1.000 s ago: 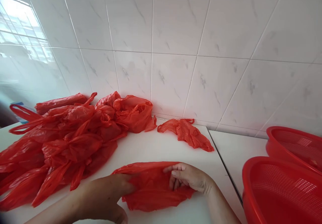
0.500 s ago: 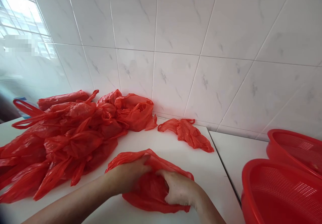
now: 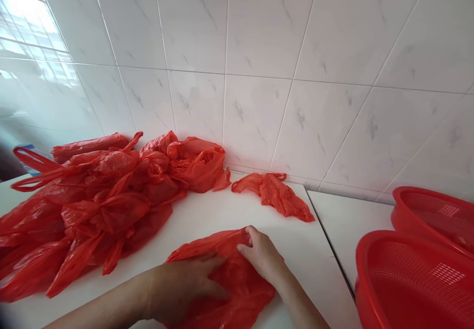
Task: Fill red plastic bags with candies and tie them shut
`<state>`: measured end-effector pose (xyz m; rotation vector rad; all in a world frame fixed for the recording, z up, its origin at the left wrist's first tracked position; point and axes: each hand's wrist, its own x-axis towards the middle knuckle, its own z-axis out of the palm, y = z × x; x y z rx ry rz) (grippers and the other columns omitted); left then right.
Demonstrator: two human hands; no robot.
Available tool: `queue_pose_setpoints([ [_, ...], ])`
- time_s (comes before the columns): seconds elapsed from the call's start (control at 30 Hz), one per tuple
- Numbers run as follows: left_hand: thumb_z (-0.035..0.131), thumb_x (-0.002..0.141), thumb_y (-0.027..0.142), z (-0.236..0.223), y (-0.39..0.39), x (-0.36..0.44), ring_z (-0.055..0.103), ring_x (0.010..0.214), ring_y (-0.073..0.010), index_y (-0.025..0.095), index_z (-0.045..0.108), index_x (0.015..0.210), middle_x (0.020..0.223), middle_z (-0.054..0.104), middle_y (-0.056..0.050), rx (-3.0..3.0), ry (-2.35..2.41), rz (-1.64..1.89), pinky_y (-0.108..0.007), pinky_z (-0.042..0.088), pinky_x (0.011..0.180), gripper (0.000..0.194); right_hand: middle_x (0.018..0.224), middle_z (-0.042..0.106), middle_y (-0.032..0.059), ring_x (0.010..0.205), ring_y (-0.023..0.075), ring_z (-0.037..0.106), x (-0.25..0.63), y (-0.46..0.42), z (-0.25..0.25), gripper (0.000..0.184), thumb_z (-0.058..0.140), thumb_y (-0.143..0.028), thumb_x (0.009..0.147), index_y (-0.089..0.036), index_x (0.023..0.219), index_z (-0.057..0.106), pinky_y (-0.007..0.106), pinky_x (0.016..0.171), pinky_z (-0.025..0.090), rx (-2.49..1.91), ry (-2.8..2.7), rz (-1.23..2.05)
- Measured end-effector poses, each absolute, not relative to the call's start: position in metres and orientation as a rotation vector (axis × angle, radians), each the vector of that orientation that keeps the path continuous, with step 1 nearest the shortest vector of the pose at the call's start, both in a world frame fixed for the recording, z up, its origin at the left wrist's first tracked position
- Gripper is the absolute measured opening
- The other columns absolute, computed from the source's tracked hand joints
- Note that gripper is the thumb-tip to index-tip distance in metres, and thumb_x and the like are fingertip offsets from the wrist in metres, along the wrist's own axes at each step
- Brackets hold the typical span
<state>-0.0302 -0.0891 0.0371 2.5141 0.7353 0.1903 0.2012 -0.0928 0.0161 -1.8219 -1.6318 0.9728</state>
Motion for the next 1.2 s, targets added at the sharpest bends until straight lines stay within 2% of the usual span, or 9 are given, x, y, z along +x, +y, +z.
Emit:
queue_pose_setpoints([
  [0.07,0.063,0.062,0.007,0.045,-0.095,-0.029,0.059,0.112,-0.0285,0.042,0.065,0.112,0.136,0.054,0.001,2.601,0.641,0.143,-0.031,0.049,0.078,0.061,0.065,0.045,-0.005,0.057,0.0106,0.039,0.204,-0.09,0.011,0.013,0.053,-0.035,0.08,-0.022,0.081,0.051,0.023,0.052,0.03,-1.766,-1.604,0.952],
  [0.13,0.061,0.069,0.008,0.055,-0.098,-0.029,0.06,0.11,-0.0259,0.039,0.063,0.114,0.136,0.054,0.0,2.68,0.634,0.252,-0.03,0.049,0.081,0.055,0.063,0.041,-0.0052,0.058,0.0102,0.035,0.207,-0.09,0.011,0.023,0.051,-0.038,0.082,-0.02,0.069,0.045,0.023,0.054,0.029,-1.65,-1.618,0.94],
  [0.3,0.048,0.086,0.01,0.067,-0.09,-0.031,0.062,0.095,-0.0197,0.024,0.063,0.102,0.113,0.065,-0.006,2.882,0.704,0.457,-0.031,0.049,0.081,0.026,0.063,0.041,-0.0059,0.059,0.0098,0.036,0.205,-0.098,0.025,0.015,0.062,-0.033,0.075,-0.021,0.076,0.053,0.022,0.054,0.029,-1.565,-1.702,1.059],
  [0.5,0.07,0.072,0.026,0.035,-0.06,-0.048,0.024,0.138,-0.0406,0.02,0.065,0.103,0.149,0.035,-0.015,2.717,1.43,0.355,-0.065,0.02,0.106,0.031,0.062,0.047,-0.0085,0.056,0.0089,0.043,0.197,-0.104,0.032,0.039,0.069,-0.015,0.055,-0.03,0.091,0.065,0.02,0.047,0.026,-1.758,-1.99,1.046],
  [0.7,0.069,0.07,0.029,0.018,-0.048,-0.06,0.041,0.13,-0.0324,0.025,0.068,0.102,0.14,0.047,-0.012,2.184,1.285,0.516,-0.045,0.034,0.107,0.032,0.065,0.048,-0.007,0.058,0.0094,0.043,0.202,-0.103,0.024,0.039,0.07,-0.021,0.06,-0.031,0.098,0.067,0.02,0.05,0.028,-1.732,-1.945,1.061],
  [0.8,0.066,0.075,0.031,0.016,-0.047,-0.062,0.044,0.128,-0.0306,0.024,0.068,0.087,0.138,0.049,-0.009,1.988,1.149,0.701,-0.043,0.035,0.106,0.014,0.061,0.043,-0.0056,0.055,0.009,0.037,0.209,-0.101,0.021,0.023,0.067,-0.037,0.071,-0.024,0.09,0.068,0.021,0.052,0.029,-1.539,-1.771,1.166],
  [0.87,0.062,0.079,0.037,0.014,-0.046,-0.063,0.044,0.128,-0.0293,0.025,0.067,0.093,0.139,0.047,-0.008,1.883,1.063,0.793,-0.042,0.035,0.106,0.018,0.056,0.038,-0.0056,0.051,0.0089,0.032,0.217,-0.098,0.019,0.032,0.057,-0.051,0.079,-0.02,0.084,0.065,0.021,0.05,0.028,-1.369,-1.564,1.184],
  [1.0,0.059,0.082,0.044,0.008,-0.043,-0.066,0.043,0.128,-0.0285,0.026,0.065,0.107,0.133,0.051,-0.008,1.744,0.978,0.938,-0.042,0.032,0.108,0.032,0.053,0.037,-0.0058,0.046,0.0094,0.028,0.236,-0.089,0.011,0.045,0.041,-0.062,0.084,-0.02,0.074,0.054,0.023,0.046,0.026,-1.371,-1.199,0.852],
  [1.2,0.064,0.076,0.048,0.005,-0.045,-0.062,0.055,0.112,-0.027,0.022,0.065,0.103,0.119,0.059,-0.008,1.478,0.996,1.042,-0.037,0.043,0.097,0.038,0.055,0.039,-0.0047,0.054,0.0116,0.036,0.258,-0.08,-0.008,0.043,0.057,-0.06,0.078,-0.018,0.067,0.055,0.024,0.052,0.031,-1.551,-1.095,0.528],
])
